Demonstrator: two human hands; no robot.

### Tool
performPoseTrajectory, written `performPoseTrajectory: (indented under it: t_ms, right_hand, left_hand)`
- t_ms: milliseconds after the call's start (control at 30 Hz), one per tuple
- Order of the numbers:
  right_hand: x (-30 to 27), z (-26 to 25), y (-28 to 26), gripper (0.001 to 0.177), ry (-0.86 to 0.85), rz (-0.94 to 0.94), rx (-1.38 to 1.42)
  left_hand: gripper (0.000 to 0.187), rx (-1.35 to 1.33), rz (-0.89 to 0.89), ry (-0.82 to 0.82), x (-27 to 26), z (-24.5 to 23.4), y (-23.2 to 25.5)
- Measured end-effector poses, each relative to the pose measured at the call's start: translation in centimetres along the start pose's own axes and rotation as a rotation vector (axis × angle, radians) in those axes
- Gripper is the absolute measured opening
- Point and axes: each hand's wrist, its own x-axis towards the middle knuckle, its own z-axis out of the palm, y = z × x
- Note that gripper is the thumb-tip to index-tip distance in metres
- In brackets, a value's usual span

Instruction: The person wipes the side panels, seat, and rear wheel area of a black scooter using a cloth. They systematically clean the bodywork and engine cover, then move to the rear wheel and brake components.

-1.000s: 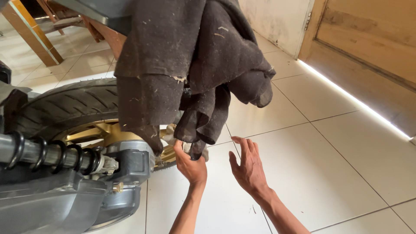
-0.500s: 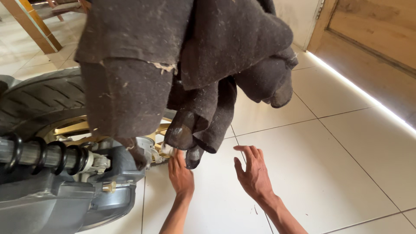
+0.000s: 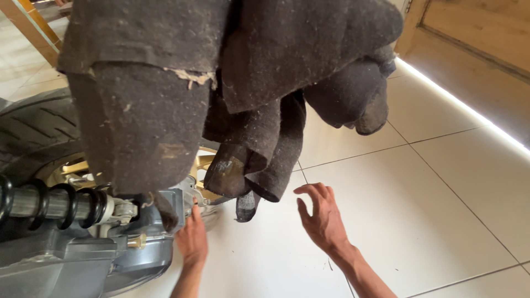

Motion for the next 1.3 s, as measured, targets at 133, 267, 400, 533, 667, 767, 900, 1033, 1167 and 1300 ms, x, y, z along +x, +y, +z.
performPoseTrajectory:
  t_ms: [133,267,400,533,667,767,900,1033,1167,1300]
  right_hand:
    - [-0.4,0.5,-0.5,0.017,-0.022,-0.011,0.019]
    - [-0.7,0.0,-0.3,0.017,-0.055,0.024,-0.015]
    - [-1.0,-1.2,1.2,0.016,-0.034,0.013,-0.036]
    - [-1.3,-1.0,0.7,0.016,-0.029,0.000,-0.010]
    - [-0.8,-0.8,-0.1,0.016,-0.037,-0.022,0.017]
    - [-1.1,-1.0,0.5,0.017,-0.073,0.028,0.024]
    - [-0.8,-1.5,0.6,0.026,0.048,-0.076,-0.073]
    - [-0.6,-1.7,0.3,0.055,0.073,-0.167,-0.341]
    - [-0.7,-1.3,0.2,0.077,-0.032,-0.176,-0.412]
    - [-1.3,-0.8,-1.4,0.087,-0.142,-0.143,-0.412]
  left_hand:
    - [0.018,-0.103,-0.317,-0.333,0.1,3.9,-2.1]
    - [0.021,-0.078,-0.314,-0.134,0.1,4.9,-1.3]
    - [0.046,-0.256,-0.216,-0.009,0.3,1.6,1.8]
    - [0.076,-0.413,0.101,0.285,-0.1,-2.4,4.9]
    - [0.072,-0.431,0.084,0.095,0.5,-4.1,4.4]
    - [0.064,-0.340,0.102,0.066,0.1,-3.7,3.5]
    - [0.056,-0.262,-0.087,-0.171,-0.1,-3.4,2.7]
    - [0.042,-0.300,-0.341,-0.401,1.6,-3.0,3.5]
    - [0.041,-0.263,-0.283,-0.273,1.7,-2.4,6.2]
    - [0.080,-0.272,-0.014,0.135,-0.6,-2.3,7.3]
